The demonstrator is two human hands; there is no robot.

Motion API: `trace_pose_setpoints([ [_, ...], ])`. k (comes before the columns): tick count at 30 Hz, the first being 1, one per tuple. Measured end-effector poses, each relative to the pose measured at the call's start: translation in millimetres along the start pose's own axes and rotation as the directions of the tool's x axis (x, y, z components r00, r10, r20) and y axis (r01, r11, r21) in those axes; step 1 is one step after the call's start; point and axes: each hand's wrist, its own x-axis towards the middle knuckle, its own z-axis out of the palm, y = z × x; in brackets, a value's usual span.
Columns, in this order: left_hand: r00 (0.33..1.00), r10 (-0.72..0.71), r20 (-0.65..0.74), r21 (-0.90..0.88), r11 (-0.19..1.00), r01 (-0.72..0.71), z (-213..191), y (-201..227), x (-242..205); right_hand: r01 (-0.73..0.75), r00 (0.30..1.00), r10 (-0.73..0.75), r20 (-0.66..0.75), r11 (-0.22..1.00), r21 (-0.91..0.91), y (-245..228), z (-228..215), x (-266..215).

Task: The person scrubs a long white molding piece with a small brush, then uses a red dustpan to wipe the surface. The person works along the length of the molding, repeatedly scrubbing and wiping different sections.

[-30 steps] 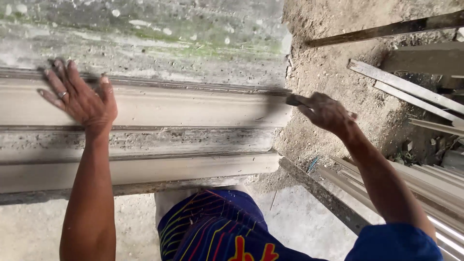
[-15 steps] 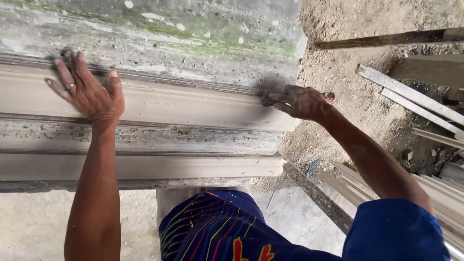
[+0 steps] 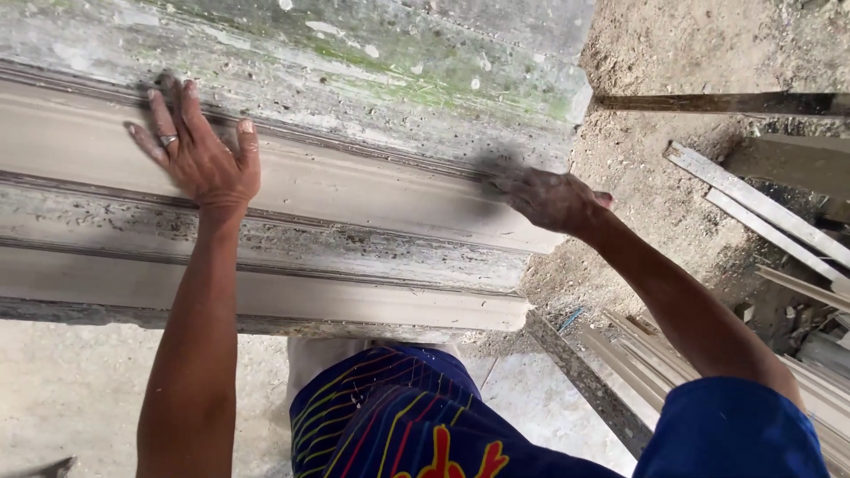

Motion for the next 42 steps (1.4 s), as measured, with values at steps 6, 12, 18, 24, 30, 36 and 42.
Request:
trace_pose_setpoints([
  [6,0.999,-0.035,0.018,-0.026,0.999,0.036,4,-1,0,0.052,0.973,-0.086,-0.216,0.986,-0.159,48,43,-16],
  [12,0.999,-0.030,0.012,0.008,1.000,0.030,3,-1,1,0.061,0.991,-0.078,-0.113,0.988,-0.140,-7,4,11],
  [18,0.997,-0.072,0.041,0.006,0.997,0.071,8,-4,-1,0.129,0.952,-0.212,-0.221,0.932,-0.340,-19,-10,9],
  [24,0.999,-0.040,-0.013,0.096,0.994,0.042,14,-7,-5,0.306,0.751,-0.637,-0.174,0.569,-0.763,-88,-47,51],
  [30,0.994,-0.097,0.052,-0.045,0.994,0.100,-2,0,2,0.385,0.788,-0.416,-0.454,0.908,-0.165,-1,8,22],
  [36,0.991,-0.128,0.031,-0.023,0.991,0.129,2,-2,3,0.344,0.912,-0.314,-0.264,0.936,0.076,-140,-77,72],
  [42,0.983,-0.181,0.036,-0.355,0.917,0.182,-13,-29,4,0.630,0.703,-0.598,-0.386,0.775,-0.054,-193,-106,113],
])
